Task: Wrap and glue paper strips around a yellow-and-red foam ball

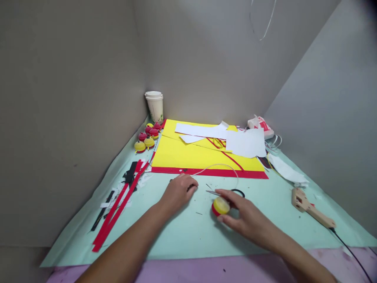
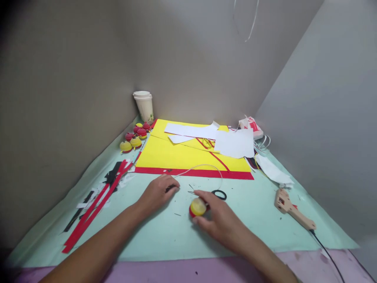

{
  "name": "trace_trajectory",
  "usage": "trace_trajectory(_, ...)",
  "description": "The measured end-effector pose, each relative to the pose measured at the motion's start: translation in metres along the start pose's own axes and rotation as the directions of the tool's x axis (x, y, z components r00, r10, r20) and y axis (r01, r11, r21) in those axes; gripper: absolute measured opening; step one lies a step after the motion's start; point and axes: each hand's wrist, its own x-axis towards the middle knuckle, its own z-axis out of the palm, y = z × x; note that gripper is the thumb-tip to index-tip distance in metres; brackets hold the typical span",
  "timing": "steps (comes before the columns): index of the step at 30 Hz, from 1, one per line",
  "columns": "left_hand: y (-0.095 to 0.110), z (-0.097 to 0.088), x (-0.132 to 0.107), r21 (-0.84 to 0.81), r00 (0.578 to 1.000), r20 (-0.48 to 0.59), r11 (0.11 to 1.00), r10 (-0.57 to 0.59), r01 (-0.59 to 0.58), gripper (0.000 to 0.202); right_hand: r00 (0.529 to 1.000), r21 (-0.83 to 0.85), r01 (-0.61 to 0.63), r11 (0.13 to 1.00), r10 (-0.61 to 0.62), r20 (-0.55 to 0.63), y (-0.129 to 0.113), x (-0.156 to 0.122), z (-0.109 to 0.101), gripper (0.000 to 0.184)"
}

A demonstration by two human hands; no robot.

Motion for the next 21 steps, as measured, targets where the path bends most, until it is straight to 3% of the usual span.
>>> trace_trajectory(4, -0.007, -0.004, 0.003, -0.005, 0.994, -0.103, 0.999, -0.045, 0.045, 0.011, 0.983, -0.119, 0.183, 0.976, -0.182, 0.022, -0.005, 0.0, 0.029, 0.057)
trace_trajectory(8, -0.006, -0.007, 0.003, -0.031, 0.988, -0.151, 0.999, -0.034, 0.029, 0.011, 0.972, -0.165, 0.232, 0.959, -0.236, -0.009, -0.003, 0.014, 0.016, 0.061)
trace_trajectory(11, -0.004, -0.007, 0.003, -0.043, 0.985, -0.174, 0.999, -0.011, 0.004, 0.011, 0.956, -0.268, 0.186, 0.945, -0.237, -0.173, 0.01, 0.043, -0.013, 0.047)
trace_trajectory(13, -0.003, -0.008, 0.003, -0.046, 0.982, -0.19, 0.999, 0.0, -0.009, 0.011, 0.94, -0.396, 0.046, 0.917, -0.173, -0.293, 0.025, 0.069, -0.03, 0.04)
trace_trajectory(15, -0.003, -0.008, 0.004, -0.05, 0.977, -0.212, 0.999, 0.009, -0.02, 0.011, 0.947, -0.46, -0.082, 0.884, -0.075, -0.313, 0.039, 0.094, -0.039, 0.036)
trace_trajectory(18, -0.003, -0.009, 0.003, -0.05, 0.969, -0.247, 0.998, 0.025, -0.039, 0.011, 0.959, -0.479, -0.115, 0.87, -0.03, -0.283, 0.054, 0.12, -0.04, 0.017)
trace_trajectory(21, -0.002, -0.011, 0.003, -0.036, 0.951, -0.304, 0.997, 0.057, -0.071, 0.013, 0.959, -0.476, -0.137, 0.869, -0.004, -0.284, 0.058, 0.136, -0.044, 0.014)
